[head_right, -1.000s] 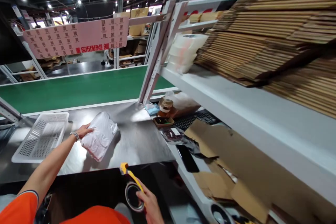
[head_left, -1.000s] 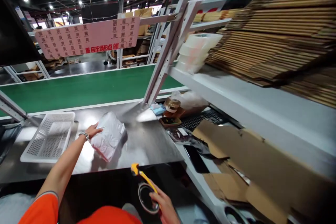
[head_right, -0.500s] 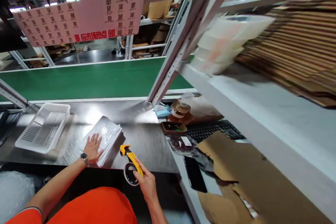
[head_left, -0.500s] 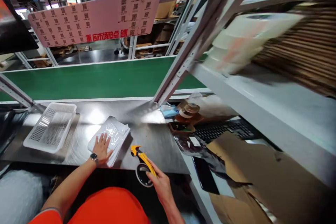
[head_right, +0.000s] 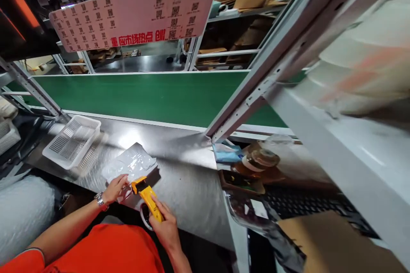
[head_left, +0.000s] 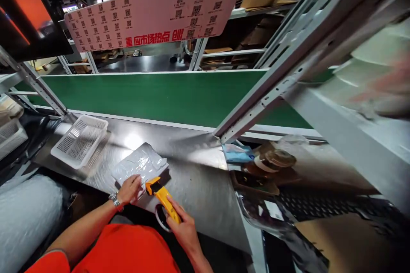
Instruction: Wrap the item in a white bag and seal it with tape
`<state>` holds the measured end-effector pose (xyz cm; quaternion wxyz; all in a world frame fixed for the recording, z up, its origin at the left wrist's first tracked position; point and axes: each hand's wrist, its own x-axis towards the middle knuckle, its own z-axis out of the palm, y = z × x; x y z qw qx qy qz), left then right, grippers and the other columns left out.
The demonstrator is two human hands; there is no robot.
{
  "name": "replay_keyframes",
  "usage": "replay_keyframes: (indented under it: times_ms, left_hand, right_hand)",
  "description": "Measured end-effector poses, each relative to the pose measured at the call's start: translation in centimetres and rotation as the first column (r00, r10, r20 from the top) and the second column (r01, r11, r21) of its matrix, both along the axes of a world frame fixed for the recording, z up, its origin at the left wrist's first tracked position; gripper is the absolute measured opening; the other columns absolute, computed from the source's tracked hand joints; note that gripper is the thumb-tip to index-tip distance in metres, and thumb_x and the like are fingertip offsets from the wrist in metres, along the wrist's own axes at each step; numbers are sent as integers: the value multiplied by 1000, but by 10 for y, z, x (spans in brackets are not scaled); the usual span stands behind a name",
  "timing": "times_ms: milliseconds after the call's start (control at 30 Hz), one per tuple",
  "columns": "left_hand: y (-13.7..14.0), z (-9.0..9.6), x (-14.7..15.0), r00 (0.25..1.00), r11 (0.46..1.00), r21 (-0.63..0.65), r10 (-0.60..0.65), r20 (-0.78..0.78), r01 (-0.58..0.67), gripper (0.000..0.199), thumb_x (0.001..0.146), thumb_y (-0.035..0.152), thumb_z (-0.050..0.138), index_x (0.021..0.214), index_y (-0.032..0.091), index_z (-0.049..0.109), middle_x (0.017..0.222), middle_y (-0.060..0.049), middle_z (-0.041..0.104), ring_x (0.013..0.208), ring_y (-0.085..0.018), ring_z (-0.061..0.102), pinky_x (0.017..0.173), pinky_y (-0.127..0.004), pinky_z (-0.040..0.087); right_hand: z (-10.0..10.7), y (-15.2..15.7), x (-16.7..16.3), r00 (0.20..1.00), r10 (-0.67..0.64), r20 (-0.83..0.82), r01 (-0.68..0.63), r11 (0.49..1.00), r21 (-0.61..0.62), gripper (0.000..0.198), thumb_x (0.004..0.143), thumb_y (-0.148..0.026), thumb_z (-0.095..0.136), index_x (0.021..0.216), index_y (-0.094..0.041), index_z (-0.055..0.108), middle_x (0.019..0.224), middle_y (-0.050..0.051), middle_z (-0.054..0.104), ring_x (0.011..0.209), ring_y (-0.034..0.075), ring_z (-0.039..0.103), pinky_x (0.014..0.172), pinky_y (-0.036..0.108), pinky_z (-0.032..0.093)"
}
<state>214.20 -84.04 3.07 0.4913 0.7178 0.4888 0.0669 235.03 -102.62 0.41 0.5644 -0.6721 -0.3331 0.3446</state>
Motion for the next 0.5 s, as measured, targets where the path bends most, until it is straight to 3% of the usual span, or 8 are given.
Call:
replay_keyframes:
  times_ms: [33,100,200,300,367,433,500]
  left_hand:
    - [-9,0,3,998,991,-126,52,36,-47,97,103,90,20,131,21,83,121,-24,85,113,-39,84,105,-60,67]
    - [-20,0,8,981,930,-345,169,95,-127,93,91,103,32,102,25,82,110,-22,86,106,-37,86,94,-55,68]
    - [-21,-3,12,948,846,-493,295,120,-202,77,73,102,57,86,28,74,109,-19,86,105,-36,85,85,-50,66]
    - [-6,-7,13,968,876,-442,243,66,-190,72,71,99,56,72,27,64,86,-15,79,81,-31,79,74,-48,62]
    - [14,-6,10,985,924,-352,169,30,-148,65,72,91,63,62,27,58,71,-11,71,72,-27,72,78,-47,62]
    - [47,0,4,996,968,-235,90,-3,-88,54,78,77,70,61,26,60,68,-9,68,72,-26,70,85,-47,62]
    - [91,10,-6,998,993,-106,46,-31,-49,41,90,60,68,71,23,70,76,-8,74,79,-24,71,95,-46,61]
  right_hand:
    - [0,-2,-1,999,38,22,-39,999,18,57,70,-31,77,124,-29,95,115,13,91,102,34,88,90,44,75]
    - [0,-5,-3,992,87,87,-93,994,60,57,73,-27,76,126,-32,95,102,10,89,90,32,86,83,43,74]
    - [1,-3,-9,976,113,185,-135,984,115,54,78,-24,76,129,-32,94,94,9,85,83,29,83,78,41,73]
    - [1,6,-17,951,106,289,-157,975,158,49,85,-26,78,131,-28,93,94,11,85,83,29,84,79,40,74]
    - [0,9,-20,930,122,347,-183,972,149,50,86,-26,76,133,-28,92,94,12,84,81,28,84,78,40,74]
    - [-1,4,-18,909,164,384,-214,972,93,57,85,-24,72,138,-31,89,96,12,83,81,28,84,76,39,73]
    - [-4,-10,-9,896,180,406,-198,980,3,63,82,-24,72,141,-37,87,98,12,83,82,29,84,75,40,73]
